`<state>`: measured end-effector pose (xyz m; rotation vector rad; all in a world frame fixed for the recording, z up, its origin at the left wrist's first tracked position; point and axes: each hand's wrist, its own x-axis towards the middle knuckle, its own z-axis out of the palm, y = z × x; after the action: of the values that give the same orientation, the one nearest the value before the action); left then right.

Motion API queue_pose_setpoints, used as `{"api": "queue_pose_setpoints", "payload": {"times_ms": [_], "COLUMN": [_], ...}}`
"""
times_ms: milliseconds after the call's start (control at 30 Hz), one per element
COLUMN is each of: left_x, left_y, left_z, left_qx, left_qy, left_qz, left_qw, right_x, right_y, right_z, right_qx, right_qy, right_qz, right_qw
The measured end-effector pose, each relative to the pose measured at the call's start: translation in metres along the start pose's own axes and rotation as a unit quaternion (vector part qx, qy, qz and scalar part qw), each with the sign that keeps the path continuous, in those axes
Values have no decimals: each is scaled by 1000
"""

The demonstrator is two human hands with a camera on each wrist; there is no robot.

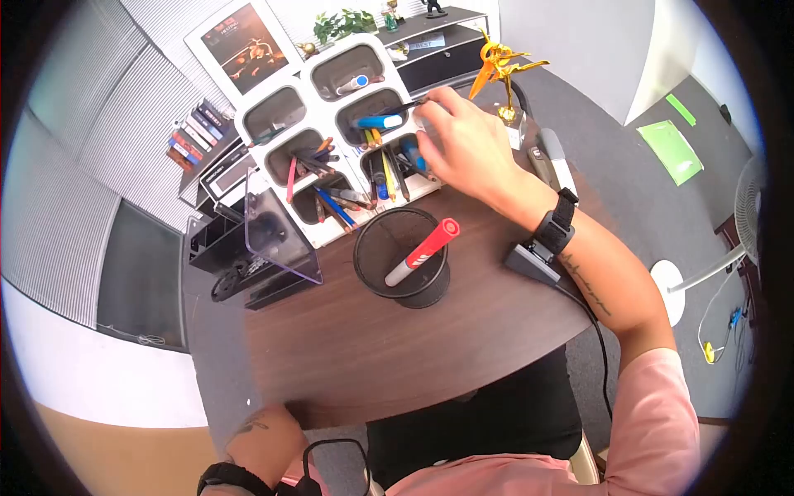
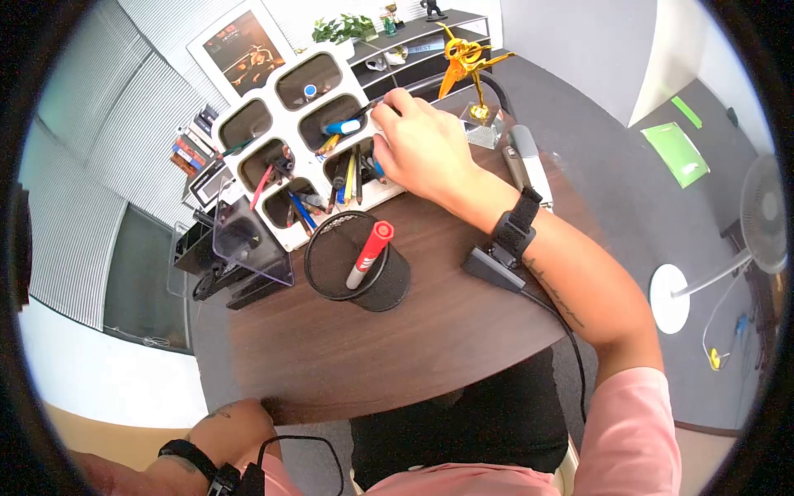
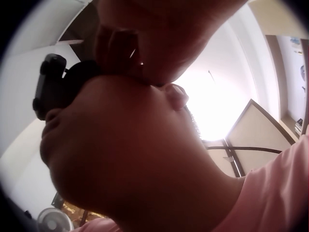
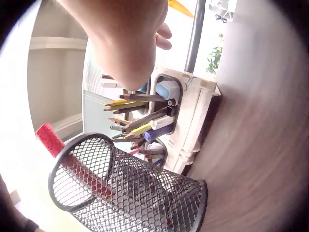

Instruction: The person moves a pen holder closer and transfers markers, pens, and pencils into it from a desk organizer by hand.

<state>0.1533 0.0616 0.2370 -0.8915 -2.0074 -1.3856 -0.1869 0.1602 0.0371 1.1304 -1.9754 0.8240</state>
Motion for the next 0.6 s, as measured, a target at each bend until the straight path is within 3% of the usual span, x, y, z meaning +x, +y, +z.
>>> {"api": "queue_pose_setpoints", "payload": {"times_ms": [267, 367, 600], "left_x": [-3, 5, 8], "left_y": [-5, -4, -15], "left_z": [8, 3, 3], "left_qx": [-20, -24, -55], "left_qy": [12, -8, -13], "left_qz": [14, 22, 50], "left_qw": [1000, 999, 997], "right_x": [0, 1, -4], "right_y": [-1, -3, 2], "right_z": [-1, 4, 6], "right_qx": [9, 23, 46], "right_qy": [-32, 49, -6], "right_qz": [-3, -43, -58], "right_qw": [999, 998, 997]}}
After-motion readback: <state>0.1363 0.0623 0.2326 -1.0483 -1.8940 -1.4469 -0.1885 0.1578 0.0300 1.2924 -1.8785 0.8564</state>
